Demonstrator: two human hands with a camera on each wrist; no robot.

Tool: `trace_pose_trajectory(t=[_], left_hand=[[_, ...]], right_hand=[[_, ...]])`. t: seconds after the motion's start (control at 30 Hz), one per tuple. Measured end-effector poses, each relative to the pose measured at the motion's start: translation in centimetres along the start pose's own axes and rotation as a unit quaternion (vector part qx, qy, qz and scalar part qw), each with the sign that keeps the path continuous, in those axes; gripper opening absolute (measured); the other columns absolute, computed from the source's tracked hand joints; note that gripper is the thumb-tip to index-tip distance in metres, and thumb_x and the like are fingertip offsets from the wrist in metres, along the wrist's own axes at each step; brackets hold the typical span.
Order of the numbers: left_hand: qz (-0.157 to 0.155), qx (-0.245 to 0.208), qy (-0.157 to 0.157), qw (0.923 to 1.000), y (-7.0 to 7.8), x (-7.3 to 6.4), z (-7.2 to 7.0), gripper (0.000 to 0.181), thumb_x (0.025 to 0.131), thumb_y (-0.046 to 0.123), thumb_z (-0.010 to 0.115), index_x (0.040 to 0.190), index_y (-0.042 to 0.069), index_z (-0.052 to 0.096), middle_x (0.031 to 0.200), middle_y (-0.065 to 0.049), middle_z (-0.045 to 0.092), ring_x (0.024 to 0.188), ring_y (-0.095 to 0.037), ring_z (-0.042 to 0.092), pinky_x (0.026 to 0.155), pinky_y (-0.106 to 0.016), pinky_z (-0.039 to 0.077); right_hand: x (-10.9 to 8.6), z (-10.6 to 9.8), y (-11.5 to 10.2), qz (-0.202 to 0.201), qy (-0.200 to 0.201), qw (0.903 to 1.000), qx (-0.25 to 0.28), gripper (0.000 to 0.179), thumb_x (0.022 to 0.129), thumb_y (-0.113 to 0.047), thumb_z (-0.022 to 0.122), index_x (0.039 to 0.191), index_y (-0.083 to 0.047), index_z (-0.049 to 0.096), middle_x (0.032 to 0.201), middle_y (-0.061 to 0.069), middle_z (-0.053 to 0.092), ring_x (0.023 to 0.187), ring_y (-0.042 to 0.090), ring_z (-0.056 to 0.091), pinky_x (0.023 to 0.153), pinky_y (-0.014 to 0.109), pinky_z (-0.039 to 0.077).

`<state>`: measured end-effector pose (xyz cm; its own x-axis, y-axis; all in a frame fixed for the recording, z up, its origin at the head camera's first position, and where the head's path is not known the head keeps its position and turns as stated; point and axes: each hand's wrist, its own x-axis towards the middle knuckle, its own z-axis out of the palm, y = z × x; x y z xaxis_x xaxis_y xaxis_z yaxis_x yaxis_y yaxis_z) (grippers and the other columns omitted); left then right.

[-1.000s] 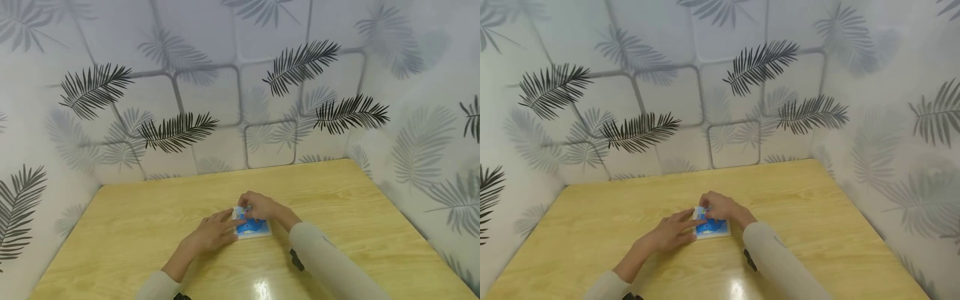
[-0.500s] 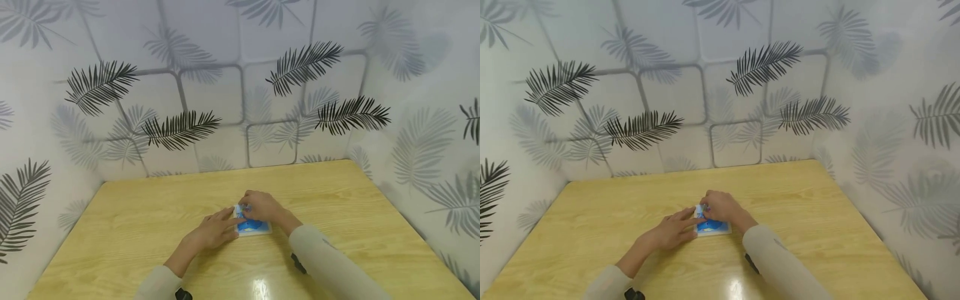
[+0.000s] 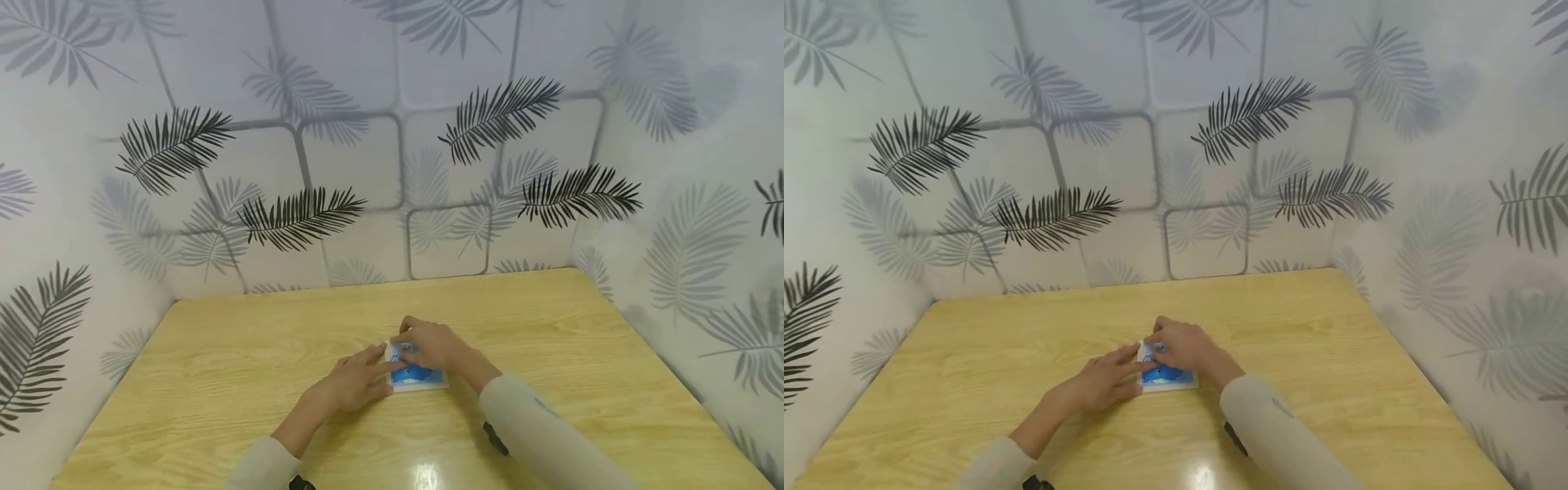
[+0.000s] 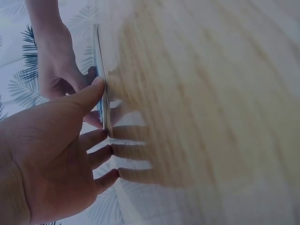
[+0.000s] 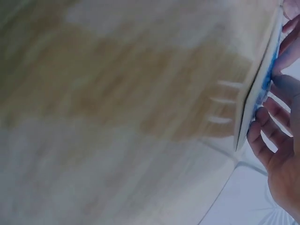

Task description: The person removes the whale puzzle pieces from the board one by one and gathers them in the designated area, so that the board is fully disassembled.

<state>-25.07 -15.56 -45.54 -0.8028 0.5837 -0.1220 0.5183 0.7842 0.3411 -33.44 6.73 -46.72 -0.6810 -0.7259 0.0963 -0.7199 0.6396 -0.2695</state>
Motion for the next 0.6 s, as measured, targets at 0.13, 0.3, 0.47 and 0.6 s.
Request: trace_pose_trajectory(t=[0.13, 0.3, 0.47, 0.6], left_hand=[[0.005, -0.005, -0.002, 1.0, 0.01, 0.01, -0.04, 0.051, 0.111, 0.04, 0.048, 0.16, 0.025, 0.043, 0.17, -0.021, 0.024, 0.155, -0.045, 0.023, 0.114, -0.074, 0.028], [0.003, -0.009, -0.001, 1.0, -0.05, 0.07, 0.08, 0.051, 0.111, 0.04, 0.047, 0.16, 0.027, 0.042, 0.171, -0.02, 0.022, 0.156, -0.045, 0.022, 0.114, -0.074, 0.027], [0.001, -0.006, 0.001, 1.0, -0.14, 0.03, 0.16, 0.051, 0.111, 0.041, 0.047, 0.16, 0.028, 0.042, 0.171, -0.019, 0.022, 0.156, -0.044, 0.021, 0.115, -0.073, 0.027], [0.005, -0.014, 0.0, 0.9999, -0.11, 0.01, 0.26, 0.05, 0.111, 0.04, 0.047, 0.16, 0.028, 0.043, 0.171, -0.019, 0.022, 0.156, -0.044, 0.021, 0.116, -0.073, 0.025]], right_hand=[[-0.07, -0.44, 0.04, -0.024, 0.008, 0.9997, -0.002, 0.032, 0.1, -0.022, 0.072, 0.129, -0.008, 0.074, 0.123, 0.007, 0.064, 0.104, 0.022, 0.07, 0.088, 0.039, 0.06], [-0.26, -0.98, 0.28, -0.044, -0.002, 0.9989, 0.013, 0.031, 0.099, -0.014, 0.072, 0.129, -0.005, 0.073, 0.122, 0.01, 0.062, 0.101, 0.022, 0.067, 0.091, 0.037, 0.058], [-0.22, -0.92, 0.4, -0.028, -0.014, 0.999, 0.033, 0.03, 0.098, -0.01, 0.072, 0.128, -0.005, 0.074, 0.115, 0.008, 0.064, 0.097, 0.019, 0.064, 0.087, 0.034, 0.058], [-0.84, -0.84, 0.84, 0.024, 0.002, 0.9971, 0.072, 0.027, 0.095, -0.011, 0.075, 0.121, -0.009, 0.076, 0.11, 0.004, 0.066, 0.099, 0.019, 0.064, 0.089, 0.038, 0.057]])
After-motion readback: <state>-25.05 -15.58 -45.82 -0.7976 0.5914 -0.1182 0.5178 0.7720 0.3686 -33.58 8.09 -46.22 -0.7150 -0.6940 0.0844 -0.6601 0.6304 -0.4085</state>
